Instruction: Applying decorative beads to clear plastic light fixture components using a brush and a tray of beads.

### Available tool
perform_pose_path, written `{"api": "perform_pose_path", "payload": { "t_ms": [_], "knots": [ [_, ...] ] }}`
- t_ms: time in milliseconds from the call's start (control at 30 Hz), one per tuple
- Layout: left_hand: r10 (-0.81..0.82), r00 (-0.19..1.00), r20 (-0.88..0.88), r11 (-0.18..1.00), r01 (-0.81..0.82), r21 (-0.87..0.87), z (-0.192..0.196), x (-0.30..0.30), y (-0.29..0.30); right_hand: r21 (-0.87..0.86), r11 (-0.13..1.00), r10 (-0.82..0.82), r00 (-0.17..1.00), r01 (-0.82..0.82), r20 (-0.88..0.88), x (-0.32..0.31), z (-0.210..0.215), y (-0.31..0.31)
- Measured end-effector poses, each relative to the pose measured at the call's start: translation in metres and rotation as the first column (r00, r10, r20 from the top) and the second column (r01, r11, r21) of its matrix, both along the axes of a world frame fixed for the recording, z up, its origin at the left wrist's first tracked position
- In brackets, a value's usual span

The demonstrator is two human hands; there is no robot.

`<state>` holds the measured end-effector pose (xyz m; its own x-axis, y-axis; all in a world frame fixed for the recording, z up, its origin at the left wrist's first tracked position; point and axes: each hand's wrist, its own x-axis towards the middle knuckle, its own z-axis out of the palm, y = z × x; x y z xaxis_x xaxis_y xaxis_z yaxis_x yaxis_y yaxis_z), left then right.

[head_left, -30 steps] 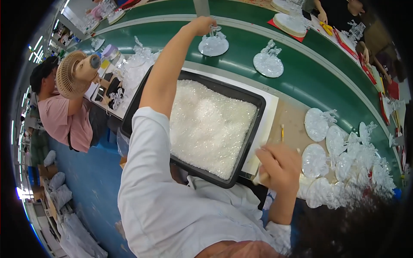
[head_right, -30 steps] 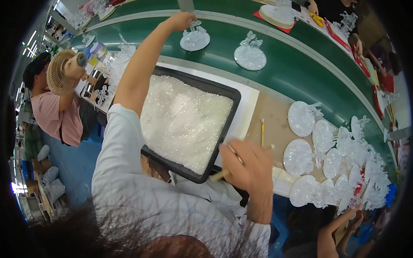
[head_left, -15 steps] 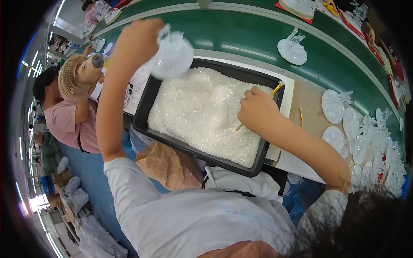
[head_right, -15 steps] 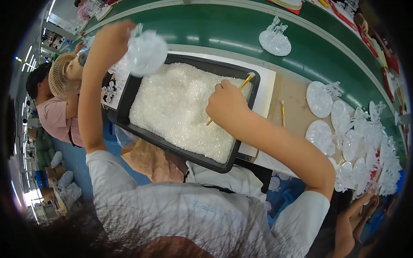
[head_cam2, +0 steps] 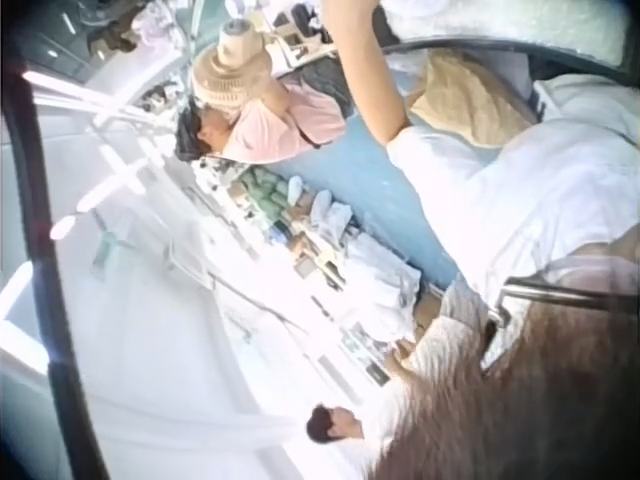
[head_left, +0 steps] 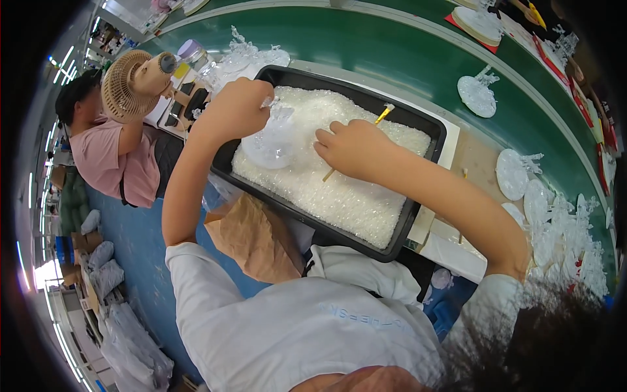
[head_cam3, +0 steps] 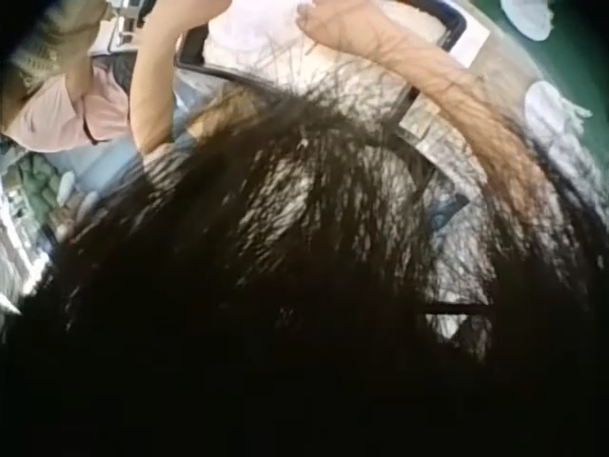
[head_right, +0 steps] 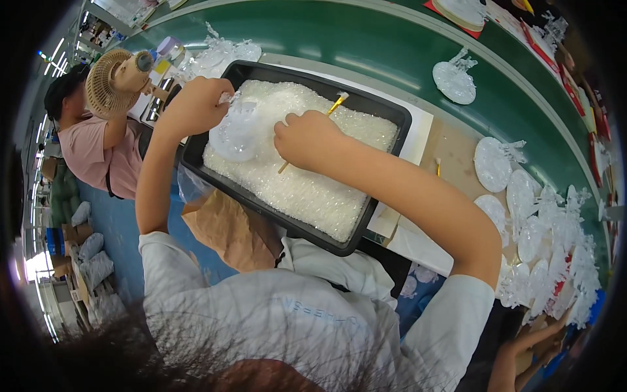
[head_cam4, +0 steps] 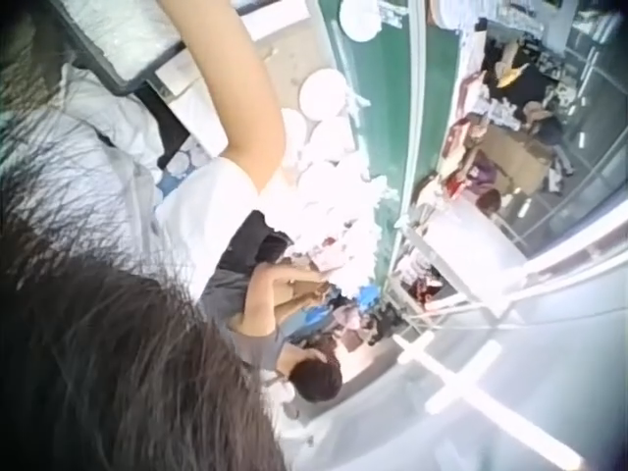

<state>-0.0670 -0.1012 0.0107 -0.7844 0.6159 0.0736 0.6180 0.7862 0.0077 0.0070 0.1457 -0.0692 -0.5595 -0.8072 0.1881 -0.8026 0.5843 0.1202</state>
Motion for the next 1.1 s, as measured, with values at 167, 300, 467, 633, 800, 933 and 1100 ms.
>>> {"api": "perform_pose_path", "payload": {
  "t_ms": [167,300,467,633,800,933,1100],
  "knots": [
    [0.012,0.988,0.155,0.993,-0.029,0.113,-0.008,0.005,-0.008,0.457,0.885,-0.247,0.919,0.084,0.308,0.016,0.01,0.022],
    [0.064,0.934,0.351,0.986,-0.113,0.122,-0.013,0.007,-0.001,0.343,0.939,-0.101,0.965,0.012,0.242,0.016,0.006,0.014],
    [0.081,0.943,0.321,0.995,-0.093,0.021,0.006,0.027,-0.009,0.2,0.98,-0.052,0.962,-0.002,0.269,0.021,0.013,0.02],
    [-0.213,0.957,0.197,0.973,0.226,-0.046,0.018,0.038,-0.037,0.275,0.961,-0.092,0.914,-0.021,0.395,0.033,0.013,0.011],
    [-0.499,0.859,-0.116,0.832,0.437,-0.341,0.005,0.021,-0.037,-0.117,0.993,0.057,0.979,-0.034,0.198,0.027,0.017,-0.002],
    [-0.608,0.76,-0.23,0.767,0.487,-0.418,0.005,0.015,-0.03,0.372,0.923,-0.077,0.901,-0.097,0.427,0.028,0.024,0.006],
    [-0.621,0.779,-0.084,0.737,0.544,-0.401,0.008,0.01,-0.02,0.071,0.996,0.02,0.945,-0.046,0.327,0.035,0.022,-0.001]
  ]
}}
